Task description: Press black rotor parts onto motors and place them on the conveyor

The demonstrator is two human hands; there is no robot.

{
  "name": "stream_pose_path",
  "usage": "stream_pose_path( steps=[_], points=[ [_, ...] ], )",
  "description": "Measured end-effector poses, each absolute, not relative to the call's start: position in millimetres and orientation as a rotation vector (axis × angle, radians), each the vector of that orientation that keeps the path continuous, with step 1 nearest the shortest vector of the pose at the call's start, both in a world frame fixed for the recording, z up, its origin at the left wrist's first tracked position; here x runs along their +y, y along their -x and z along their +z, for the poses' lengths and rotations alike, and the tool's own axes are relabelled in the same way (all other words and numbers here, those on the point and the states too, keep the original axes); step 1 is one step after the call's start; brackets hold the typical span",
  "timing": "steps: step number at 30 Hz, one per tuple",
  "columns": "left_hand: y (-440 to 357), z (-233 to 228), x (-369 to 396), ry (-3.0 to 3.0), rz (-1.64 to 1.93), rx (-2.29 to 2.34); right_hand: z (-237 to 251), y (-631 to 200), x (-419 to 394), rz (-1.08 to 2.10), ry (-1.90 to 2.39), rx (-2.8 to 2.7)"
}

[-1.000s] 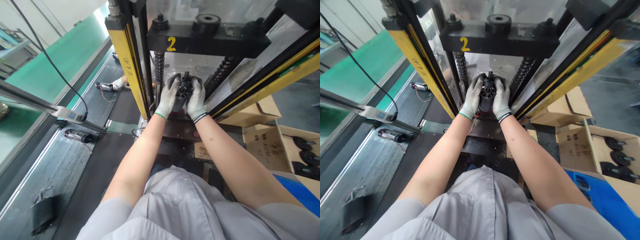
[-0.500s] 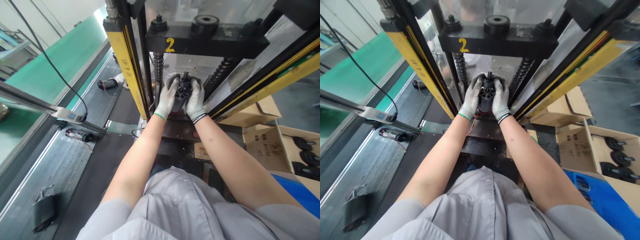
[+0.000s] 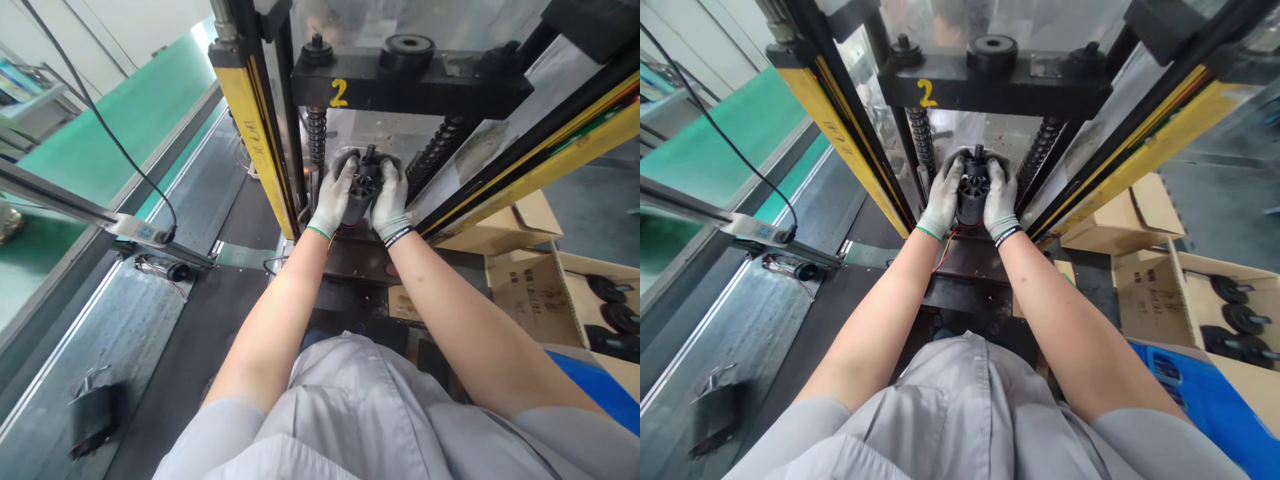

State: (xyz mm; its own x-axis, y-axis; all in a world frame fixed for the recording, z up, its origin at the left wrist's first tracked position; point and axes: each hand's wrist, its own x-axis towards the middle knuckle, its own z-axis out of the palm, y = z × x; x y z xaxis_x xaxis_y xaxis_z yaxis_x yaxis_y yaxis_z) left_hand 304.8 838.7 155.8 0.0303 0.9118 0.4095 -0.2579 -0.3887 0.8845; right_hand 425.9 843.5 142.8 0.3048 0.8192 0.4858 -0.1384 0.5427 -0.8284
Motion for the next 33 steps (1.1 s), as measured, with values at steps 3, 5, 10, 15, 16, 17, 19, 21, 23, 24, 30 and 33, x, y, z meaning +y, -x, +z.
stream_pose_path(
  steps=[3,5,10,15,16,17,19,21,23,24,30,33],
  points=[
    [-304,155,840,-1.391,1.520,0.766,143,-425,843,0.723,0.755,-1.076],
    [-304,153,841,-1.401,1.525,0.758,144,-425,843,0.716,0.741,-1.064],
    [-303,146,847,-1.415,1.535,0.707,144,-426,841,0.691,0.767,-1.086],
    [-300,140,851,-1.440,1.540,0.632,140,-425,840,0.681,0.810,-1.103],
    [-300,140,852,-1.443,1.538,0.617,138,-425,840,0.679,0.820,-1.102],
    [-299,139,853,-1.444,1.535,0.604,137,-425,841,0.675,0.831,-1.099],
    [-298,137,854,-1.442,1.524,0.589,136,-424,842,0.667,0.840,-1.089],
    [-298,136,856,-1.449,1.505,0.584,135,-424,843,0.663,0.829,-1.079],
    [-297,137,857,-1.456,1.498,0.583,136,-423,843,0.663,0.814,-1.070],
    [-297,137,857,-1.456,1.501,0.581,137,-423,843,0.664,0.812,-1.068],
    [-296,142,851,-1.401,1.539,0.576,146,-419,839,0.667,0.795,-1.065],
    [-301,146,851,-1.393,1.559,0.611,146,-418,839,0.635,0.793,-1.058]
  ],
)
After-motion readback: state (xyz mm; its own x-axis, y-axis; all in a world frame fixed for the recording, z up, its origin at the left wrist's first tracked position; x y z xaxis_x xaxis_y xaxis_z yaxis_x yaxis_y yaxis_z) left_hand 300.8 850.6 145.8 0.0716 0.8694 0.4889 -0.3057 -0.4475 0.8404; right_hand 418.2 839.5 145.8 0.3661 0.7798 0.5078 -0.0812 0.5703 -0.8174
